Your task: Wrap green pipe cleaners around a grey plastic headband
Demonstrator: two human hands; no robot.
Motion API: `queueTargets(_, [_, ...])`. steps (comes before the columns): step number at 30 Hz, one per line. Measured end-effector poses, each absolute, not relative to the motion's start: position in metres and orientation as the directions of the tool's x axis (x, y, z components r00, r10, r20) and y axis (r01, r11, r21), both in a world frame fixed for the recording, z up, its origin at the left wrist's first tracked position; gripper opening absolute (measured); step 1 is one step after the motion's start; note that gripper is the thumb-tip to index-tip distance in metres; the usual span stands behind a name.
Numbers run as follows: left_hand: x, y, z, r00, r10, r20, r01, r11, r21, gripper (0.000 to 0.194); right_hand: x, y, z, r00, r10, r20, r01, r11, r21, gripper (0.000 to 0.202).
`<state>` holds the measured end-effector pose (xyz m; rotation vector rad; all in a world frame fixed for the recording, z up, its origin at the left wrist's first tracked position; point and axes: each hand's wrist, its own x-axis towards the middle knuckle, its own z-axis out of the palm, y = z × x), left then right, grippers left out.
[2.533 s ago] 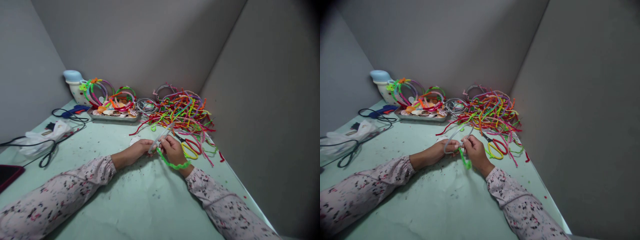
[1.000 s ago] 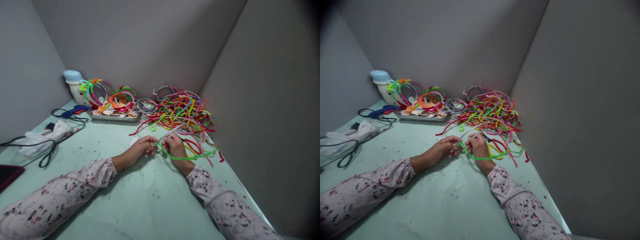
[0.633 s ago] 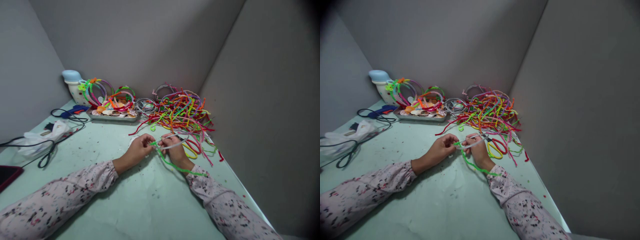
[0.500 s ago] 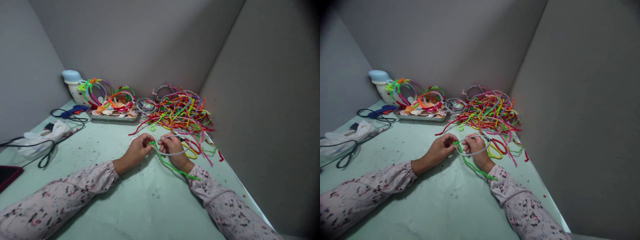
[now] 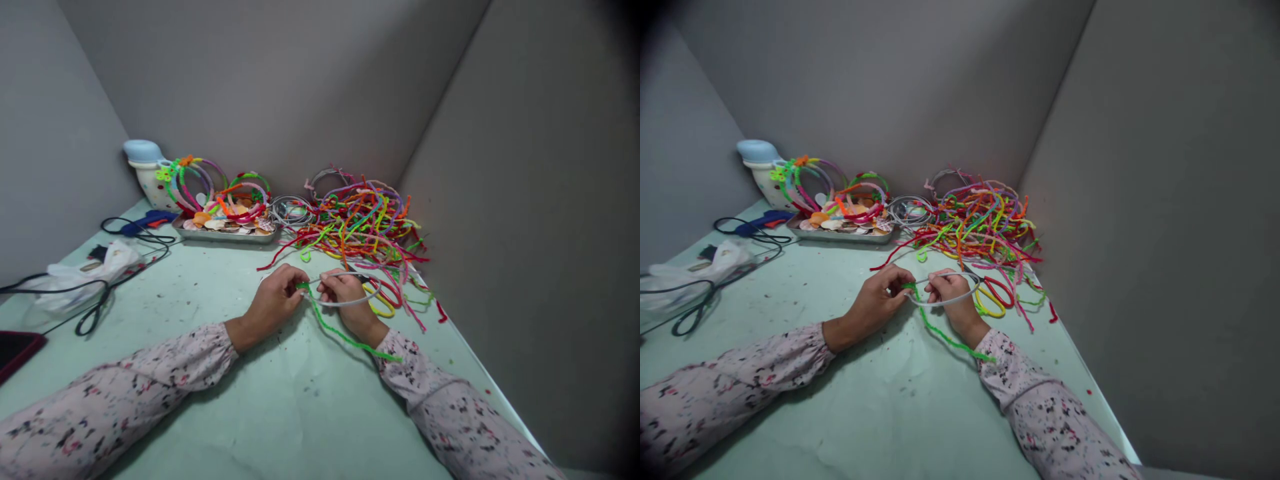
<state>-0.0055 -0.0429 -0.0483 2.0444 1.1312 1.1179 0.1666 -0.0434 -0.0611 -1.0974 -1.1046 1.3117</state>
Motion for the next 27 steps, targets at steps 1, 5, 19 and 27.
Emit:
queueTargets(1, [-0.0056,-0.0429,-0.0484,0.293,0.865,0.407,0.414,-0.498,0.762,0.015,0.1667,-0.0431,-0.0617,-0.024,1.000,-0.007,-0.137,-0.011,-0.991,0.022])
queueTargets(5, [-0.0062,-0.0427,-0.0483,0.271,0.867,0.418,0.439,-0.498,0.748,0.012,0.1670,-0.0396,-0.0655,-0.016,1.000,-0.001,-0.121,-0.003,-0.993,0.023])
queueTargets(19, [-0.0072,-0.0384,-0.0526,0.248,0.887,0.390,0.436,-0.462,0.772,0.012,0.1628,-0.0453,-0.0584,-0.020,1.000,-0.024,-0.141,-0.027,-0.990,0.024])
queueTargets(27, [-0.0064,-0.0386,-0.0536,0.240,0.906,0.349,0.401,-0.420,0.814,0.011,0.1666,-0.0470,-0.0601,-0.037,0.998,0.046,-0.041,0.045,-0.998,0.024])
